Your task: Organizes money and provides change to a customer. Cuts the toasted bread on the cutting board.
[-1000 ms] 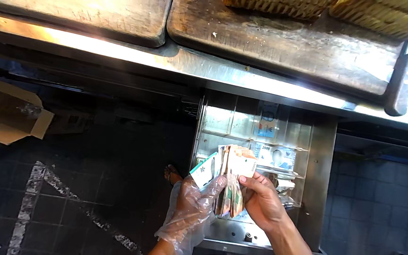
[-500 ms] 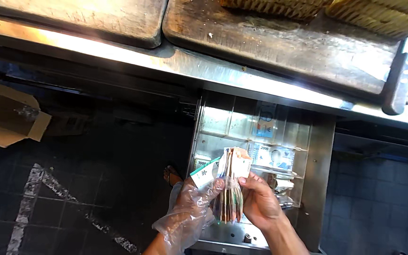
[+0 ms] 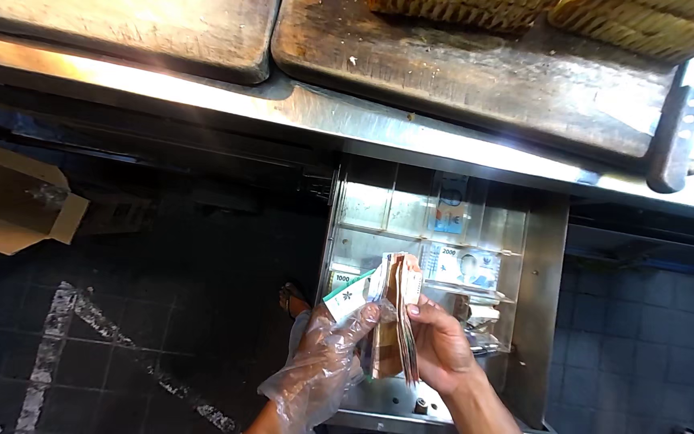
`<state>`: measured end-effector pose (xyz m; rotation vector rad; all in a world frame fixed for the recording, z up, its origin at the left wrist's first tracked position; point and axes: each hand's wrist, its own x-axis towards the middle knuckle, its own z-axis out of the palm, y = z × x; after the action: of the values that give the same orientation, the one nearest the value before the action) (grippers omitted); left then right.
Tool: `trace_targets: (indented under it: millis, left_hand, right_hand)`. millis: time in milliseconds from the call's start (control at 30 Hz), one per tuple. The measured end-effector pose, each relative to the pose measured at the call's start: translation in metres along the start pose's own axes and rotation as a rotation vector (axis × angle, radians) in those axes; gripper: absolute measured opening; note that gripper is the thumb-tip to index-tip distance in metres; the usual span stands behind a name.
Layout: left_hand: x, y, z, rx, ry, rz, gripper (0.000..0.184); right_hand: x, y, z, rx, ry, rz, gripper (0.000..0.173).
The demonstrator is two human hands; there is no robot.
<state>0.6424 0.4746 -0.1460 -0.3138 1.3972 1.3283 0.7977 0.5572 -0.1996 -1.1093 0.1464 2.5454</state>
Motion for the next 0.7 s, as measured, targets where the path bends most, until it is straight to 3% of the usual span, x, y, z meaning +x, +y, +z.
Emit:
trace_targets:
  millis: [700]
  left_hand:
    - [0.0033,0.0035,0.0016,0.015,-0.037,0.021,0.042]
  right_hand:
    - [0.0041,0.0005,-0.0032,0.031,-0.038,0.017,0.022]
